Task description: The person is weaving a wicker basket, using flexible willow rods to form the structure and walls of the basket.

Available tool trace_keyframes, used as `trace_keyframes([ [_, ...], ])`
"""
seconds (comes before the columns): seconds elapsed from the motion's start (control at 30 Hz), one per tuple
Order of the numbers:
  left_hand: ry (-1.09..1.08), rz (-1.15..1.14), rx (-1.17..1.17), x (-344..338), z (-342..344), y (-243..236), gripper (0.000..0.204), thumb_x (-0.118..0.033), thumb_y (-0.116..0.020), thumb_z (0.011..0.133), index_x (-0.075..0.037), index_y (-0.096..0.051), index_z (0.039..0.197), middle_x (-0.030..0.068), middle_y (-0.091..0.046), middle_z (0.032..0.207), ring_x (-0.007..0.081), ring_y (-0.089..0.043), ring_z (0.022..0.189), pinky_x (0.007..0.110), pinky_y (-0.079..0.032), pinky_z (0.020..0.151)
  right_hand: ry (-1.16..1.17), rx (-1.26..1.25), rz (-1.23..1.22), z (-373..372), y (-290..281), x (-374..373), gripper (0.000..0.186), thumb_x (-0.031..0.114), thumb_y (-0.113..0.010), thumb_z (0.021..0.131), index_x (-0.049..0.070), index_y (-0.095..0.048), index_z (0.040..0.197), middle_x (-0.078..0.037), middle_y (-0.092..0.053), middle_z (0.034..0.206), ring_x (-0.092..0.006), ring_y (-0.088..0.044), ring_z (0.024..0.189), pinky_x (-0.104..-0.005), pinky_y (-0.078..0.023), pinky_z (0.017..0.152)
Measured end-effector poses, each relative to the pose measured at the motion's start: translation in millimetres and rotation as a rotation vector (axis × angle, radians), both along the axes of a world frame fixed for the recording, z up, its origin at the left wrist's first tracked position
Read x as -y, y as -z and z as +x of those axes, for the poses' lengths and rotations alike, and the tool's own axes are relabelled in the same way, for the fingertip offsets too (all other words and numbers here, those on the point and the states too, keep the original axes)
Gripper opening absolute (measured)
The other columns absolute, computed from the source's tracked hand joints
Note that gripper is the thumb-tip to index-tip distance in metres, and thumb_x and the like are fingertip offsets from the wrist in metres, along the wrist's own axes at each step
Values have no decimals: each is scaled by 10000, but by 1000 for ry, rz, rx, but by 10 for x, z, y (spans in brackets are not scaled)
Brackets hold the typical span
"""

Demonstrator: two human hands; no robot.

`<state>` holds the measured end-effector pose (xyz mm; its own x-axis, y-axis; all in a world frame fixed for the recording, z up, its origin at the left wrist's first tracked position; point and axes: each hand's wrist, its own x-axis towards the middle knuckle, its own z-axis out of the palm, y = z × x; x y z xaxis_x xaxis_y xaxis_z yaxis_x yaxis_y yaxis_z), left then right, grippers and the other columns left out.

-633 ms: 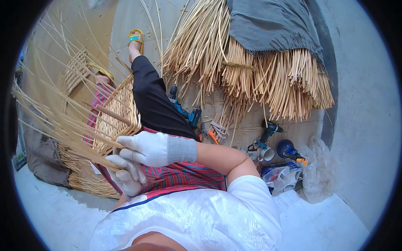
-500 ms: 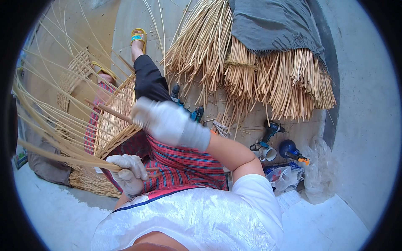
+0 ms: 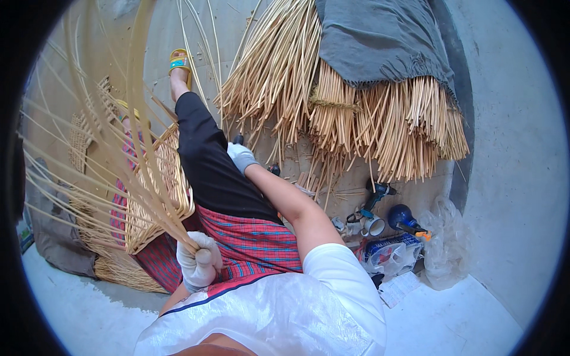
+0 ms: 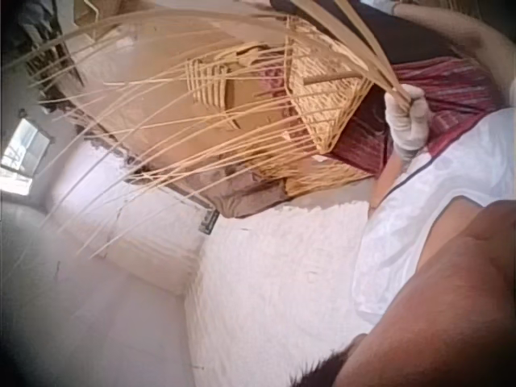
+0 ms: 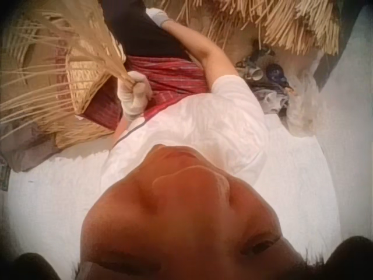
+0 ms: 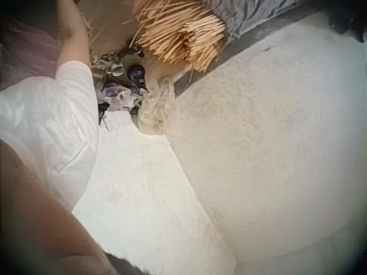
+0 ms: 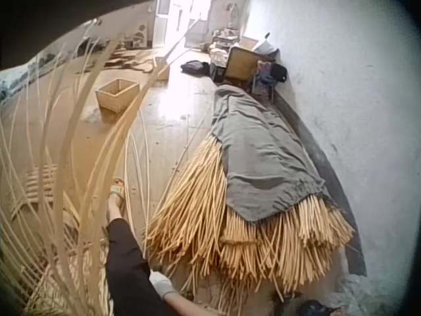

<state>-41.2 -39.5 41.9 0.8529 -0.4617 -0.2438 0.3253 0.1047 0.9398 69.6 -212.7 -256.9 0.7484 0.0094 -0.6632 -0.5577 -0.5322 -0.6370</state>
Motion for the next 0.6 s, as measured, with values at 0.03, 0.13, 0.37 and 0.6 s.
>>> trace_keyframes([
  [0.03,0,-29,-69,34,55,10,320,-291,-658,985,-29,-491,1064,33,-540,656,95,-516,488,236,-426,463,-28,151,-177,43,-127,103,392,354,-503,968,55,-612,1197,-285,-677,1086,-438,-660,1040,-506,-521,906],
  [0.13,1,-36,-132,149,232,108,369,-355,-639,992,-36,-464,1057,31,-521,632,88,-494,447,219,-401,406,227,618,-270,248,-546,676,331,252,-591,932,97,-622,1222,-166,-701,945,-342,-694,869,-451,-554,829],
  [0.37,-53,-27,-439,370,368,320,284,-274,-595,1024,-59,-433,1114,25,-502,621,106,-509,450,223,-411,394,623,201,-839,456,-392,2261,650,343,-762,853,93,-504,1395,-169,-612,1238,-333,-606,1140,-438,-500,966],
  [0.6,-14,10,-521,433,425,329,256,-222,-581,1027,-50,-433,1146,37,-528,633,125,-583,502,253,-520,443,589,119,-519,745,-146,2134,705,521,-739,816,22,-593,1291,-219,-689,1181,-367,-656,1125,-451,-509,959],
])
